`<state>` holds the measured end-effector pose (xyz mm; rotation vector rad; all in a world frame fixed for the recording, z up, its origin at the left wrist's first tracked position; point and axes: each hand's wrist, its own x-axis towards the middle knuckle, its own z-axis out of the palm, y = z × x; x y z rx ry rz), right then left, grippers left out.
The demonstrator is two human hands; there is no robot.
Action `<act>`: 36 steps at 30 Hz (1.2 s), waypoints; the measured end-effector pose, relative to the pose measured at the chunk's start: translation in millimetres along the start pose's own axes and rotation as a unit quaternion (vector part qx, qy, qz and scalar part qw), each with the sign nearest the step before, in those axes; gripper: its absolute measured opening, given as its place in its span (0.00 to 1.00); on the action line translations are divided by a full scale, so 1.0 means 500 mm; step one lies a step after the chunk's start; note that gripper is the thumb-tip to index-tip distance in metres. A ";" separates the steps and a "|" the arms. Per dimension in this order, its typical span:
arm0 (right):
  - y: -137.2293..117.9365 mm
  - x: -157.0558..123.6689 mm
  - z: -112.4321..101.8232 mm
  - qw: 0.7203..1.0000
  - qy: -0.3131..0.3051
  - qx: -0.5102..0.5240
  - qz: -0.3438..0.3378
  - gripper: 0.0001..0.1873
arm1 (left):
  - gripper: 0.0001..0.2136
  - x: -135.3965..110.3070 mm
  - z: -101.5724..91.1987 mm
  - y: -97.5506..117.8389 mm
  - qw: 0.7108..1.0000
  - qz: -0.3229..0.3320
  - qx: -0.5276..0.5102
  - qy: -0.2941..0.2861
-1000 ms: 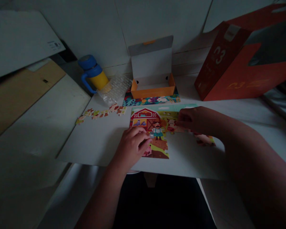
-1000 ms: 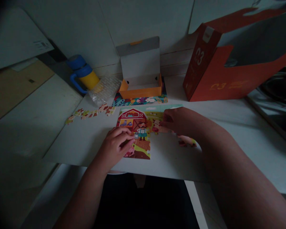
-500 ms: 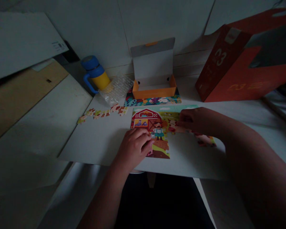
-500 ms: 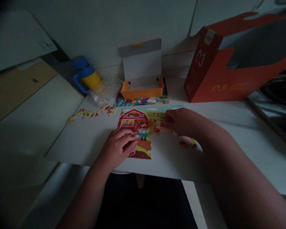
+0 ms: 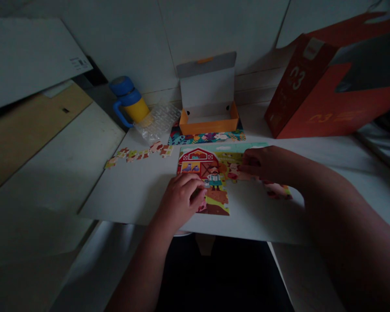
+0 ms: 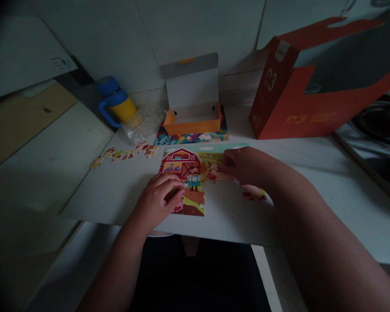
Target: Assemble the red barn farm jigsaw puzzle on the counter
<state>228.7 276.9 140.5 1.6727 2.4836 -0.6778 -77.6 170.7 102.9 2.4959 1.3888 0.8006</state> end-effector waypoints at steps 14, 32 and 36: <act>0.004 0.002 0.002 1.000 0.003 0.011 0.003 0.14 | 0.04 -0.001 0.002 -0.003 1.000 -0.004 -0.004 -0.001; 0.002 0.002 0.003 1.000 0.005 0.026 0.009 0.16 | 0.03 -0.001 0.002 0.002 1.000 -0.003 -0.004 0.001; 0.000 0.001 0.001 1.000 0.003 0.017 0.008 0.17 | 0.03 0.000 0.000 0.004 1.000 -0.001 -0.005 0.003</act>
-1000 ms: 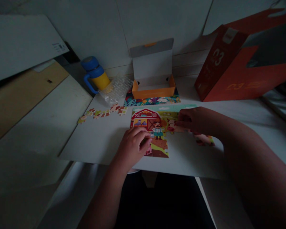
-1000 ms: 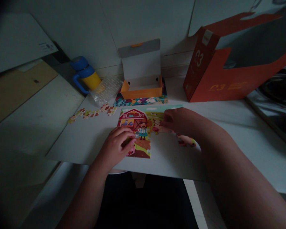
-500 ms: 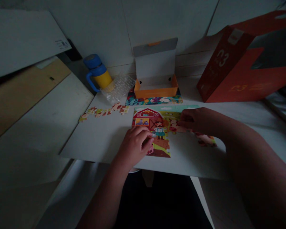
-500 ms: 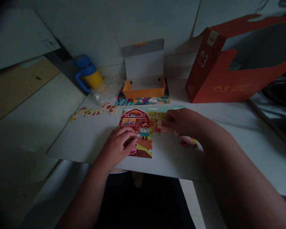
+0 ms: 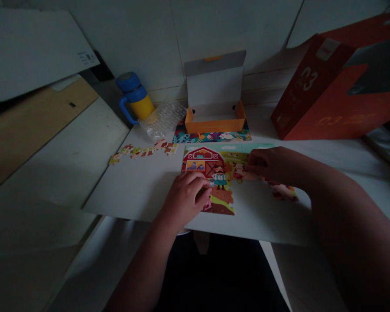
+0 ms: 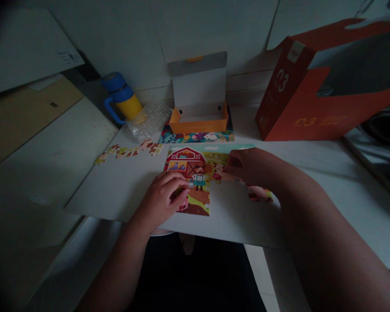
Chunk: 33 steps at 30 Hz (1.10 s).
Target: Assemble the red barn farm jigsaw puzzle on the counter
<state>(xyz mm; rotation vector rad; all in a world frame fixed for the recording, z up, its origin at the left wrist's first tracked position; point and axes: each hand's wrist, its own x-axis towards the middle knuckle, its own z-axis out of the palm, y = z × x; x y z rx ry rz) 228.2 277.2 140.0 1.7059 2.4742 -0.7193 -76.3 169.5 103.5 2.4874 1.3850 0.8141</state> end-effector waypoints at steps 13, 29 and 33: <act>0.005 0.001 0.001 1.000 -0.014 -0.015 0.004 0.15 | 0.03 -0.001 0.002 -0.003 1.000 0.006 0.008 0.007; 0.005 0.001 0.001 1.000 -0.002 -0.019 -0.003 0.15 | 0.03 -0.001 0.001 -0.003 1.000 0.005 0.010 0.006; 0.004 0.002 0.003 1.000 -0.003 -0.016 0.005 0.14 | 0.03 -0.001 0.001 -0.002 1.000 0.009 0.012 0.009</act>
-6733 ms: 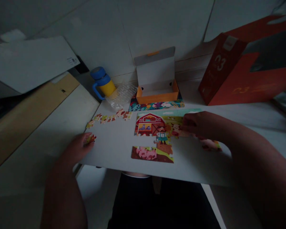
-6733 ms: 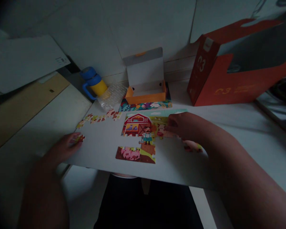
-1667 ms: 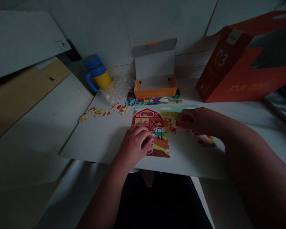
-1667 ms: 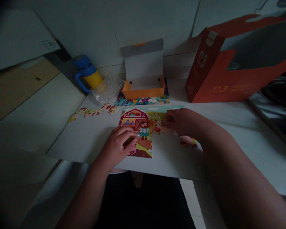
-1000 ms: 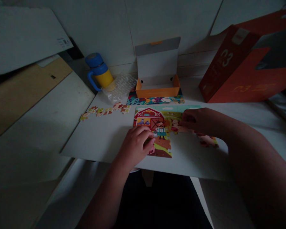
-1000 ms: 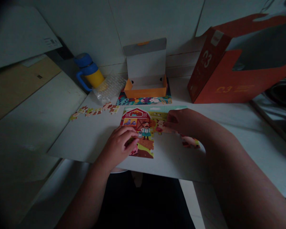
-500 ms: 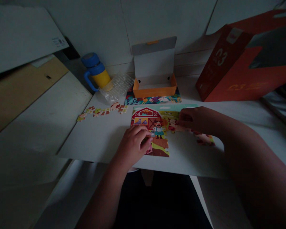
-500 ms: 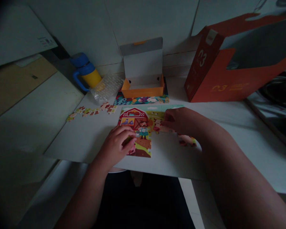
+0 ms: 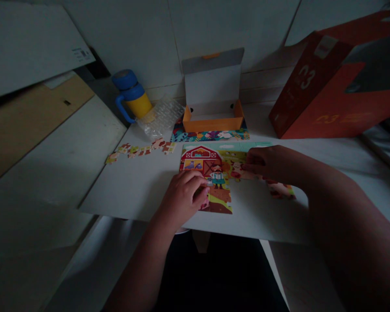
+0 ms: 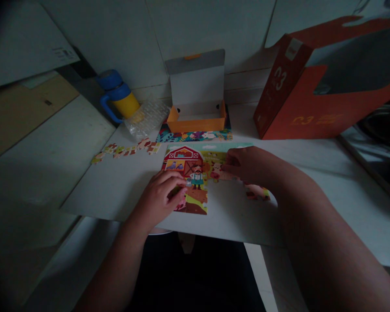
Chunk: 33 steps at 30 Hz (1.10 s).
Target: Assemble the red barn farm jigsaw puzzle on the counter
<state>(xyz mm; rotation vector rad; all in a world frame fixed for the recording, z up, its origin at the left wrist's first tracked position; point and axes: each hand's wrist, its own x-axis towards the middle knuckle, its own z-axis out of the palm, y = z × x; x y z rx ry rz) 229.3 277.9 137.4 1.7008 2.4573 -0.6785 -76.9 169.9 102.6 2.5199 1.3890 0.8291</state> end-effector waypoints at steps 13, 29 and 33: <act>0.003 0.001 0.001 1.000 0.000 -0.015 -0.010 0.18 | 0.04 0.001 0.001 -0.002 1.000 -0.001 -0.006 -0.007; 0.008 0.005 0.003 1.000 0.000 0.009 -0.004 0.18 | 0.03 -0.001 0.000 0.000 1.000 -0.006 -0.006 -0.002; 0.003 0.003 0.000 1.000 -0.002 0.013 -0.002 0.18 | 0.03 -0.002 0.001 -0.001 1.000 -0.005 -0.005 -0.004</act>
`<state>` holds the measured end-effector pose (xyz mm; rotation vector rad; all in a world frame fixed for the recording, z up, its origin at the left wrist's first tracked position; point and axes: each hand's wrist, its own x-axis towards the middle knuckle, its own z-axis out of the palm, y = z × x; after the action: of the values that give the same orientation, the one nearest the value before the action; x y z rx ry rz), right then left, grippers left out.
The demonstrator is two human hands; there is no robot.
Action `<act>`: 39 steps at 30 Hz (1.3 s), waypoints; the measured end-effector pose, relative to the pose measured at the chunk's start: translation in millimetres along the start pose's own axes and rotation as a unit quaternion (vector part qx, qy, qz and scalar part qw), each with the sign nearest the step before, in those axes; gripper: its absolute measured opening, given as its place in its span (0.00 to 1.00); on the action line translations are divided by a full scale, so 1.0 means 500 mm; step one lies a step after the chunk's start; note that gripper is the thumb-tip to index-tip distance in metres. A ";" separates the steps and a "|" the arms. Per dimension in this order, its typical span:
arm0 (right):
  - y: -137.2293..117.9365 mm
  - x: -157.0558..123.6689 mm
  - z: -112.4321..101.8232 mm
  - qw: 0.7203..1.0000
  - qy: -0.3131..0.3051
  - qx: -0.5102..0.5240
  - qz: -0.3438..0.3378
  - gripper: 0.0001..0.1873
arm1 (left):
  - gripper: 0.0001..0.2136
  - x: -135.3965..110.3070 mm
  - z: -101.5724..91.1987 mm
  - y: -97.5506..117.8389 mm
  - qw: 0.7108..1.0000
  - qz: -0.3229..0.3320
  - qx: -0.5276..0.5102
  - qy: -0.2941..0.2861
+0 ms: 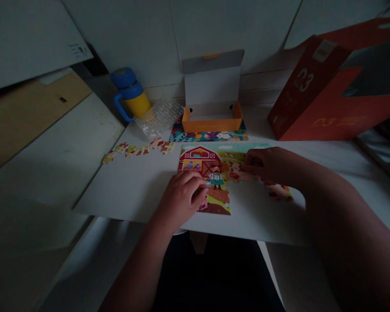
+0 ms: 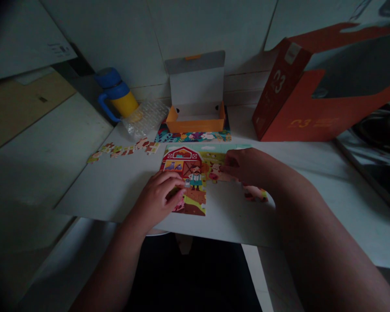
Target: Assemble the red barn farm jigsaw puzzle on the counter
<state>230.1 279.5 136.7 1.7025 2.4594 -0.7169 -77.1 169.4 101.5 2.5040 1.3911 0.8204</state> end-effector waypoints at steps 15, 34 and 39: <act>-0.002 -0.003 -0.003 1.000 0.006 -0.021 -0.011 0.18 | 0.04 0.001 0.000 -0.002 1.000 -0.001 0.000 -0.003; -0.001 -0.002 0.001 1.000 0.001 -0.019 -0.001 0.17 | 0.04 0.002 0.000 -0.003 1.000 0.003 0.002 0.002; 0.005 0.001 0.004 1.000 0.011 -0.023 -0.015 0.18 | 0.04 0.002 -0.001 0.000 1.000 0.003 -0.001 0.000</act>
<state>231.9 279.9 134.0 1.6702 2.5004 -0.6420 -77.0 170.3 102.2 2.5077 1.3832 0.8236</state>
